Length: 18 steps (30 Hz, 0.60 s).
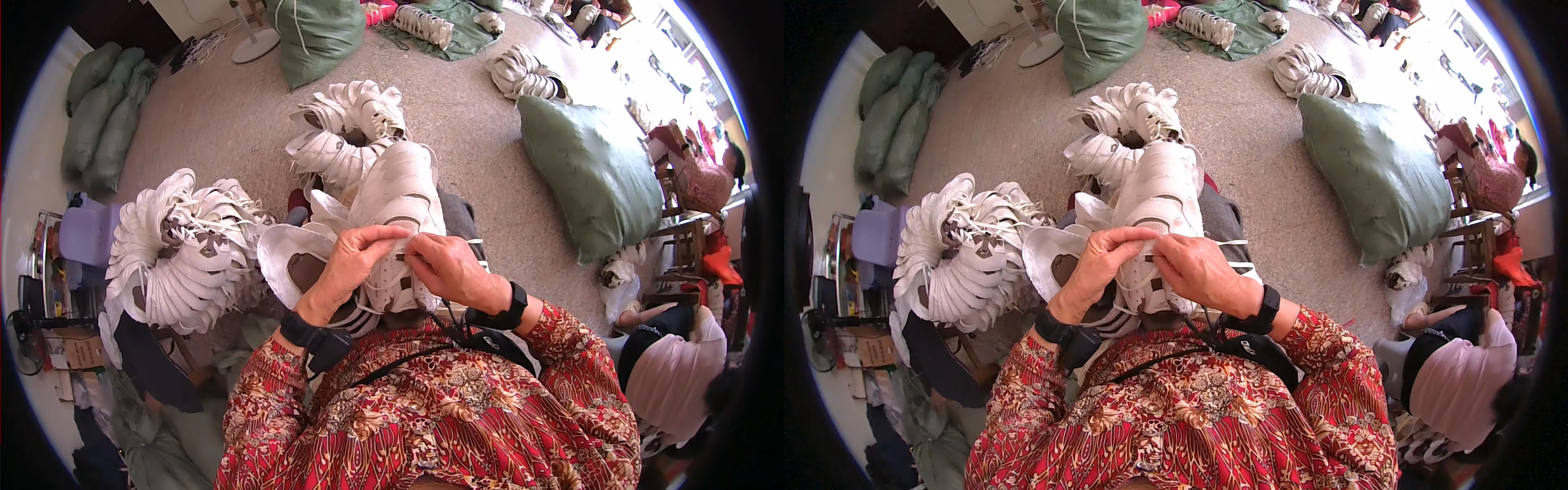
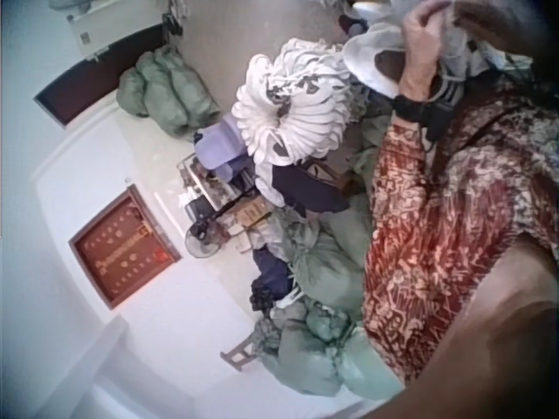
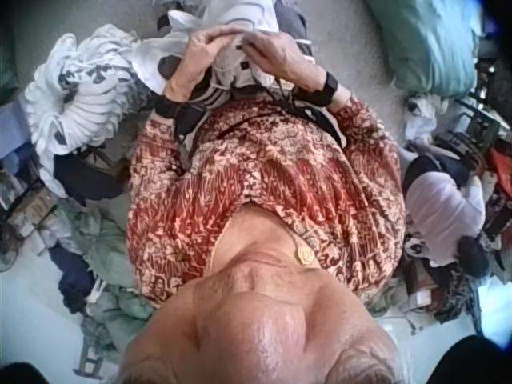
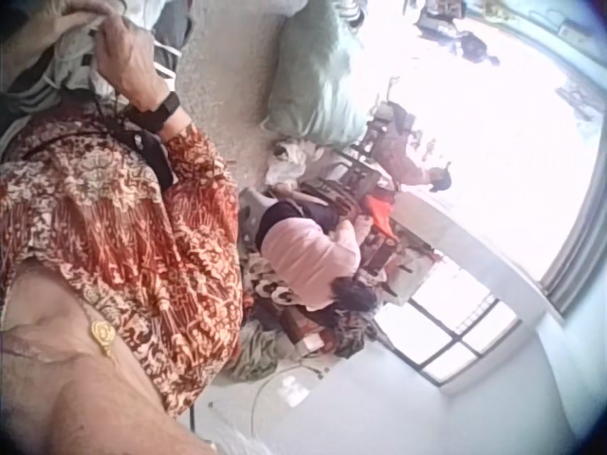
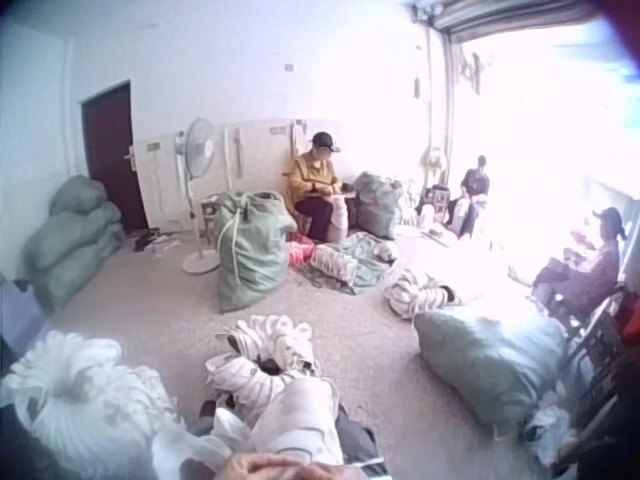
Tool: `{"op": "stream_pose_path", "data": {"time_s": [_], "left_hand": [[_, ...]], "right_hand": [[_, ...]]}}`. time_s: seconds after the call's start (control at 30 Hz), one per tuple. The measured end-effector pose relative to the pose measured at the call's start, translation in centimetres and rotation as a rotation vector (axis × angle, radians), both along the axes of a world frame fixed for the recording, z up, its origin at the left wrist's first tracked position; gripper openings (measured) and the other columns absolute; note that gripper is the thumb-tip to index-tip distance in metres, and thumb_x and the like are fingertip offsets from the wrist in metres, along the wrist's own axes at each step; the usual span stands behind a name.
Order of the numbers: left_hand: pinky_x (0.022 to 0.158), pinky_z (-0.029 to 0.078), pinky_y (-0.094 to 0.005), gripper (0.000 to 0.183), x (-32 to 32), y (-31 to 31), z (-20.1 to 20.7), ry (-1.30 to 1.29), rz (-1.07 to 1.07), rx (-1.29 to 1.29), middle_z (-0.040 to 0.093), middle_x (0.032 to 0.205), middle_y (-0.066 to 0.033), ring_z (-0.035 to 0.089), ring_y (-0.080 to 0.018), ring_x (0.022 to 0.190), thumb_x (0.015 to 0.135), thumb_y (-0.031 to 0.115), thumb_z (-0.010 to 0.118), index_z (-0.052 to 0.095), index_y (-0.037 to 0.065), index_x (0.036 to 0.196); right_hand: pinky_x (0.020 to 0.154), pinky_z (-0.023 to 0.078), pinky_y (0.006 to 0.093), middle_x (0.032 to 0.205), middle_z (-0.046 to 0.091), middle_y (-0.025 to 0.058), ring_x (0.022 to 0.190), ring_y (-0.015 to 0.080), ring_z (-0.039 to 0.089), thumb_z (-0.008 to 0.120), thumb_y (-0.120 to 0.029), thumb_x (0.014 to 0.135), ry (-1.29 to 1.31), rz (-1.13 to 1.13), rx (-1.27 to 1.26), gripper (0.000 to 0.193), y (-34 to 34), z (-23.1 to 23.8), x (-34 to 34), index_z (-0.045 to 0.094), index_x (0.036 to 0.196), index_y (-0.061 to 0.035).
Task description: Lacing and tying shoelaces on white athletic shoe uppers.
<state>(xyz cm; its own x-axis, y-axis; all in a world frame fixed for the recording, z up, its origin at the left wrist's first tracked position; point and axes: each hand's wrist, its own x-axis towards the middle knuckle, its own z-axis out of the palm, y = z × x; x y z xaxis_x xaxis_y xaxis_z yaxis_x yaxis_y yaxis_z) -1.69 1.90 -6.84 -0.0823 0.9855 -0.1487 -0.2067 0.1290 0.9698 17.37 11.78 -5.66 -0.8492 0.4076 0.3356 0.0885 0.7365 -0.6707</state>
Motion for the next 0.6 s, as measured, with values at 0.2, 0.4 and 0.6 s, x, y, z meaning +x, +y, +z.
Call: {"op": "stream_pose_path", "data": {"time_s": [0.2, 0.4, 0.6], "left_hand": [[0.097, 0.050, -0.0261, 0.026, -0.1, -0.1, 0.0, -0.058, 0.014, 0.008, 0.072, 0.115, -0.0072, 0.065, -0.0123, 0.107, 0.099, 0.003, 0.054, 0.072, -0.001, 0.118], [0.094, 0.051, -0.0264, 0.027, -0.9, -0.1, -1.0, -0.091, 0.044, -0.033, 0.072, 0.113, -0.0061, 0.064, -0.0114, 0.104, 0.098, 0.005, 0.055, 0.071, -0.002, 0.119], [0.084, 0.052, -0.0328, 0.017, -1.3, -2.8, 0.6, 0.494, 0.430, 0.272, 0.070, 0.101, -0.0073, 0.066, -0.0194, 0.092, 0.092, 0.002, 0.060, 0.069, 0.000, 0.107]], "right_hand": [[0.061, 0.052, 0.0458, 0.088, 0.062, 0.0146, 0.074, 0.0379, 0.065, 0.065, -0.010, 0.087, -0.070, 0.045, 0.103, 0.016, -0.3, 1.9, -0.8, 0.056, 0.096, -0.0012], [0.072, 0.053, 0.0449, 0.097, 0.056, 0.0150, 0.086, 0.0346, 0.064, 0.062, -0.009, 0.083, -0.103, 0.130, 0.377, 0.016, -0.6, 1.8, -2.1, 0.056, 0.095, -0.0007], [0.076, 0.051, 0.0435, 0.093, 0.055, 0.0138, 0.090, 0.0321, 0.063, 0.060, -0.008, 0.082, -0.340, 0.108, 0.451, 0.013, -0.7, 2.3, -2.7, 0.055, 0.091, -0.0005]]}}
